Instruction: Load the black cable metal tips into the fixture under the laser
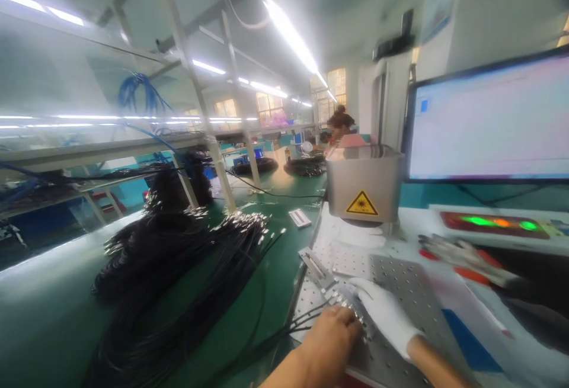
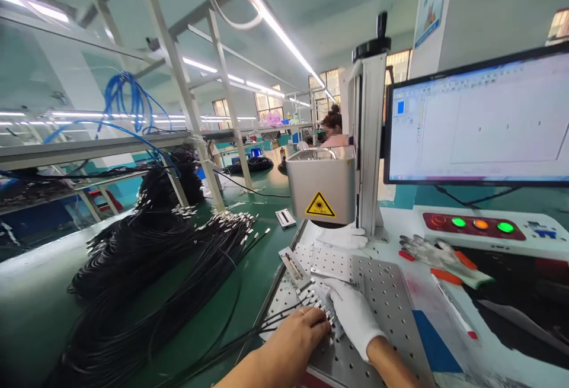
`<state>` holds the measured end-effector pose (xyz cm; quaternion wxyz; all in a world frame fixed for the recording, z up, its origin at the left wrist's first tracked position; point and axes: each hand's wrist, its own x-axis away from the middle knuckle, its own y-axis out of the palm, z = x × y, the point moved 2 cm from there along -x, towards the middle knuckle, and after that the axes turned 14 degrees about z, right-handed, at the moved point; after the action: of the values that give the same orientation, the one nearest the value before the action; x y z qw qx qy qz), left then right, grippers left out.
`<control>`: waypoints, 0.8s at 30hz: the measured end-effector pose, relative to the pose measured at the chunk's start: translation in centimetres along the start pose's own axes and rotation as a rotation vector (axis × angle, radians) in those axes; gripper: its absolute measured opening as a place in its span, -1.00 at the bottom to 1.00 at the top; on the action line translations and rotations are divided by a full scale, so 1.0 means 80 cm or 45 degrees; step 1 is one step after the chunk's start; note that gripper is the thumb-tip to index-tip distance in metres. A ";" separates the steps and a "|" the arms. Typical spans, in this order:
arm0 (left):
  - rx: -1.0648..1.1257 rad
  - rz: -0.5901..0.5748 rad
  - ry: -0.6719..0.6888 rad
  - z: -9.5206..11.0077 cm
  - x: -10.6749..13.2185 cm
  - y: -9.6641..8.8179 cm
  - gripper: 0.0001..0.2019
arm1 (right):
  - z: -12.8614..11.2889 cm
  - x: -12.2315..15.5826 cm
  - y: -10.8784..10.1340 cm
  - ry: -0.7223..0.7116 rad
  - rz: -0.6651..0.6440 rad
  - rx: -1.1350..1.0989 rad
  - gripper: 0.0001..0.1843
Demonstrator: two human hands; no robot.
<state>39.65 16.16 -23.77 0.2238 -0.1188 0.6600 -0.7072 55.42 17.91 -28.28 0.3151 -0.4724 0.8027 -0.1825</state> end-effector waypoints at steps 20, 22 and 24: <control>0.313 0.519 -0.630 -0.035 0.007 -0.114 -0.38 | 0.056 0.087 -0.037 -0.394 0.809 0.330 -0.67; 0.064 0.275 -0.669 -0.023 0.044 -0.086 -0.27 | 0.046 0.091 -0.027 -0.470 0.727 0.354 -0.68; -0.247 0.206 -0.711 -0.025 0.081 -0.047 -0.37 | 0.028 0.092 -0.010 -0.487 0.494 0.400 -0.70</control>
<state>32.44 14.96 -21.11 0.4396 -0.2765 0.6447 -0.5609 54.84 11.10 -31.95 0.5583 -0.2818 0.7660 -0.1488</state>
